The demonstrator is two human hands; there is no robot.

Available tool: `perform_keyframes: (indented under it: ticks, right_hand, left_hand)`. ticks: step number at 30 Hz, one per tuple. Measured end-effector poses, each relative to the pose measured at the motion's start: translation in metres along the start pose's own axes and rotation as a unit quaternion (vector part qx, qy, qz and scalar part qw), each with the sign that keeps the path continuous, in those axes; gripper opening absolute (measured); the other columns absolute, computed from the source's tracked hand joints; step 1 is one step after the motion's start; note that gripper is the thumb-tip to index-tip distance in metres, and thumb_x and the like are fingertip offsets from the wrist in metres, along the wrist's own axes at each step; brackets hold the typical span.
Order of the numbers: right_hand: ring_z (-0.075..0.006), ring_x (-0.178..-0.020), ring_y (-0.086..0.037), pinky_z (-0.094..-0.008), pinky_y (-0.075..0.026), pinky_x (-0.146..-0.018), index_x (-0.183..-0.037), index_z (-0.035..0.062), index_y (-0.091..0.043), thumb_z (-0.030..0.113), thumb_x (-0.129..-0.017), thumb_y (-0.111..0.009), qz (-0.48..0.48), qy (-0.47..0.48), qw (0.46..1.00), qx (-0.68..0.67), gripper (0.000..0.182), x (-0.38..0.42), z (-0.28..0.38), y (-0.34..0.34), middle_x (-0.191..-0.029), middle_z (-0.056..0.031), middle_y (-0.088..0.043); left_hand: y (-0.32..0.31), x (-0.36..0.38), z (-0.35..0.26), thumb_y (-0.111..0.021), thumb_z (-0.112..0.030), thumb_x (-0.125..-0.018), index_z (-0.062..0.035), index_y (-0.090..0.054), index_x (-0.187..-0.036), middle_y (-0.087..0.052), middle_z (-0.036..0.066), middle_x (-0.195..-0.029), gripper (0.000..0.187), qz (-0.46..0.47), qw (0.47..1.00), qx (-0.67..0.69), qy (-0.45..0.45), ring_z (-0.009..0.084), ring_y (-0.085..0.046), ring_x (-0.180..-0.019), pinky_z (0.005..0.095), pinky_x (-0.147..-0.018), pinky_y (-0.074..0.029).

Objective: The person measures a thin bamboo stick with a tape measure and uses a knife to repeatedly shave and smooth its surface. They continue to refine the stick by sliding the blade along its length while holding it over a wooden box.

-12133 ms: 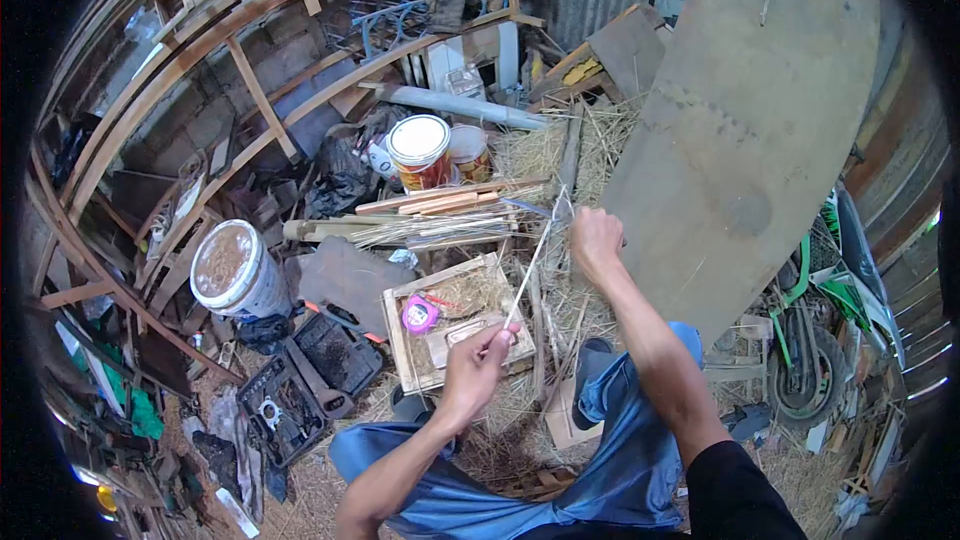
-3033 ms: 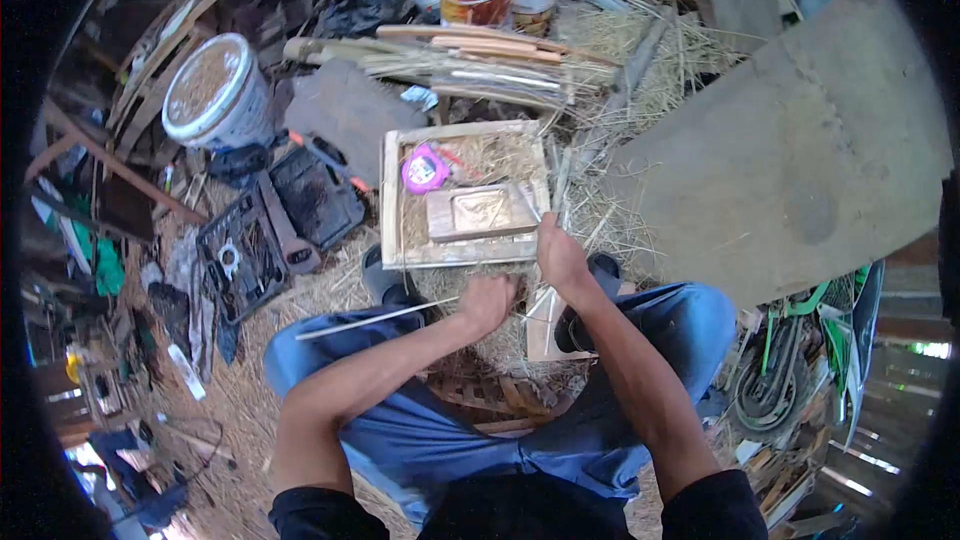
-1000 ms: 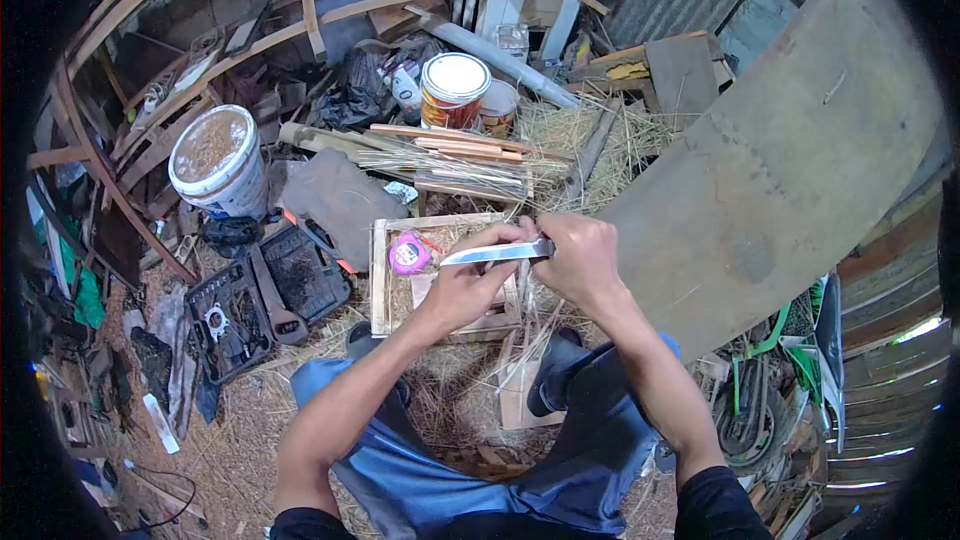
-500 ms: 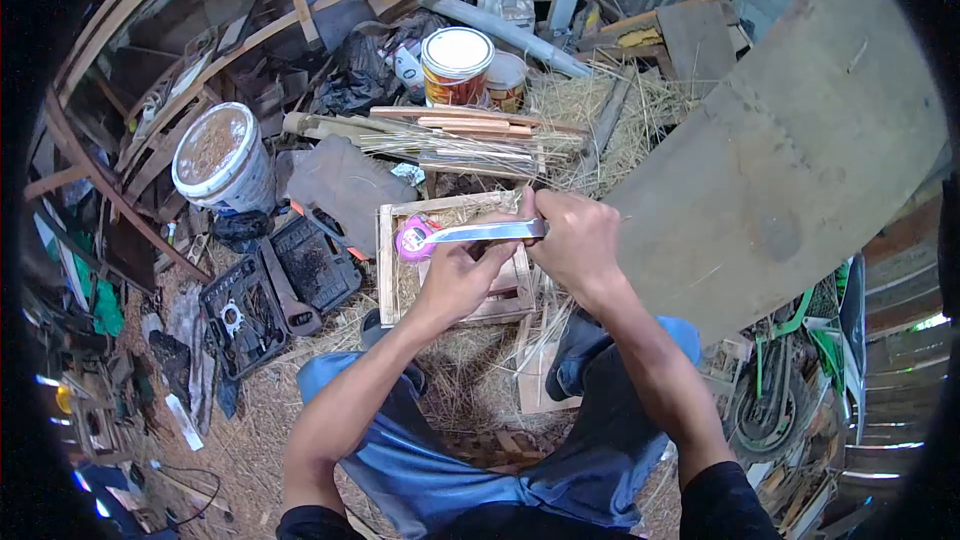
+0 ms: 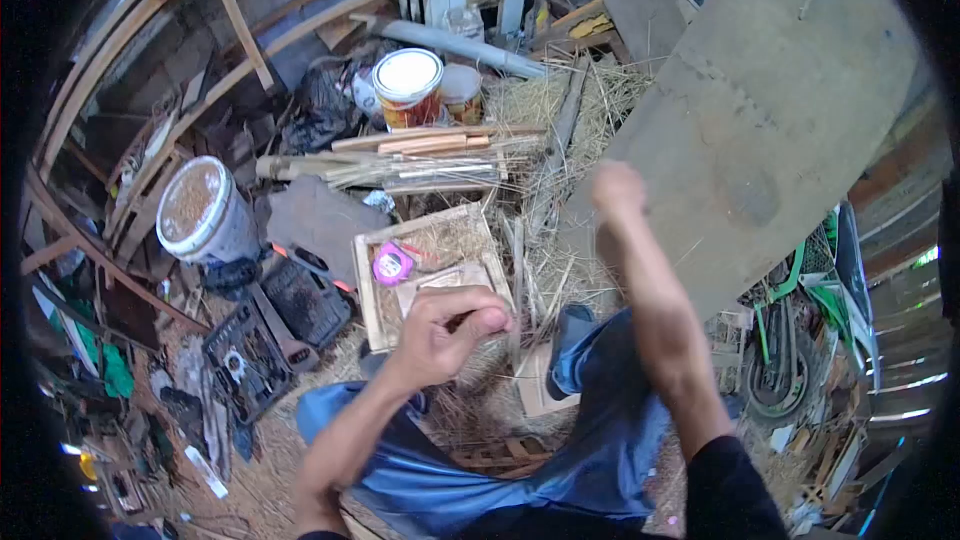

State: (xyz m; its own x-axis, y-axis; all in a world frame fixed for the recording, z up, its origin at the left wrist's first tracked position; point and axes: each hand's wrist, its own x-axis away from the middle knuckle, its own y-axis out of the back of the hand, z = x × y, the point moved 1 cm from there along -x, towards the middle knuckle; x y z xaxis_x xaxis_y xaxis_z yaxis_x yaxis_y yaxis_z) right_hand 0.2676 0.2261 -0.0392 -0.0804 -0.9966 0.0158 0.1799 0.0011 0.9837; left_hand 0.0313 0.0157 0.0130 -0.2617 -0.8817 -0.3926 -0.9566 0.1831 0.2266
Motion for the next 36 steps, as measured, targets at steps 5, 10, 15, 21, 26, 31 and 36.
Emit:
perform_keyframes:
  ticks: [5,10,15,21,26,31,36]
  right_hand:
    - [-0.0277,-0.072,-0.066,-0.0376,-0.050,-0.067,-0.084,-0.0021,-0.066,0.030,-0.085,-0.059,0.068,0.098,0.970,-0.214,0.033,0.039,0.002,0.032,-0.074,-0.0178,-0.066]
    - [-0.0145,-0.065,-0.053,-0.0317,-0.045,-0.065,-0.082,0.0007,-0.062,0.038,-0.091,-0.055,0.112,0.211,0.858,-0.455,0.039,0.099,0.060,0.045,-0.068,-0.0040,-0.059]
    - [-0.0122,-0.078,-0.053,-0.0290,-0.042,-0.075,-0.093,0.0030,-0.061,0.028,-0.087,-0.063,0.156,0.381,0.784,-0.463,0.026,0.121,0.079,0.050,-0.078,-0.0015,-0.059]
    - [-0.0086,-0.076,-0.052,-0.0265,-0.041,-0.070,-0.093,0.0033,-0.063,0.025,-0.086,-0.065,0.195,0.351,0.799,-0.447,0.023,0.114,0.077,0.041,-0.081,-0.0012,-0.061]
    - [-0.0018,-0.052,-0.040,-0.0185,-0.030,-0.042,-0.092,0.0050,-0.059,0.022,-0.089,-0.062,0.120,0.172,0.798,-0.565,0.018,0.079,0.055,0.052,-0.068,0.0038,-0.051]
    - [-0.0002,-0.045,-0.031,-0.0178,-0.023,-0.039,-0.093,0.0057,-0.056,0.024,-0.090,-0.062,0.027,0.070,0.679,-0.730,0.020,0.030,0.009,0.052,-0.066,0.0044,-0.046]
    - [-0.0018,-0.043,-0.033,-0.0191,-0.025,-0.038,-0.097,0.0038,-0.054,0.026,-0.095,-0.052,-0.010,0.035,0.714,-0.699,0.022,0.039,0.017,0.052,-0.068,0.0006,-0.051]
  left_hand:
    - [0.023,-0.011,0.014,-0.051,-0.020,-0.096,-0.0024,-0.062,-0.097,-0.057,-0.002,-0.077,0.021,-0.107,0.986,0.082,0.098,0.0054,-0.044,-0.065,0.0214,-0.061,-0.037]
    - [0.008,-0.013,0.032,-0.053,-0.015,-0.095,-0.0021,-0.051,-0.103,-0.051,-0.004,-0.071,0.016,-0.087,0.988,0.081,0.100,0.0026,-0.040,-0.062,0.0201,-0.055,-0.034]
    - [0.010,-0.011,0.049,-0.055,-0.014,-0.094,-0.0074,-0.037,-0.107,-0.051,-0.002,-0.069,0.024,-0.084,0.988,0.063,0.117,0.0037,-0.047,-0.063,0.0176,-0.054,-0.035]
    - [0.011,-0.006,0.048,-0.055,-0.013,-0.094,-0.0060,-0.040,-0.108,-0.056,-0.001,-0.074,0.022,-0.083,0.984,0.068,0.140,0.0045,-0.050,-0.066,0.0185,-0.055,-0.037]
    - [0.014,-0.004,0.066,-0.056,-0.014,-0.093,-0.0015,-0.051,-0.108,-0.058,0.001,-0.082,0.020,-0.074,0.985,0.035,0.149,0.0069,-0.055,-0.073,0.0216,-0.064,-0.046]
    - [0.023,0.000,0.071,-0.056,-0.016,-0.094,0.0007,-0.056,-0.107,-0.061,0.003,-0.085,0.021,-0.049,0.979,-0.008,0.197,0.0085,-0.057,-0.075,0.0237,-0.070,-0.048]
    - [0.013,0.002,0.070,-0.056,-0.019,-0.094,-0.0006,-0.056,-0.108,-0.060,0.002,-0.082,0.023,-0.057,0.979,0.006,0.195,0.0071,-0.056,-0.072,0.0225,-0.063,-0.045]
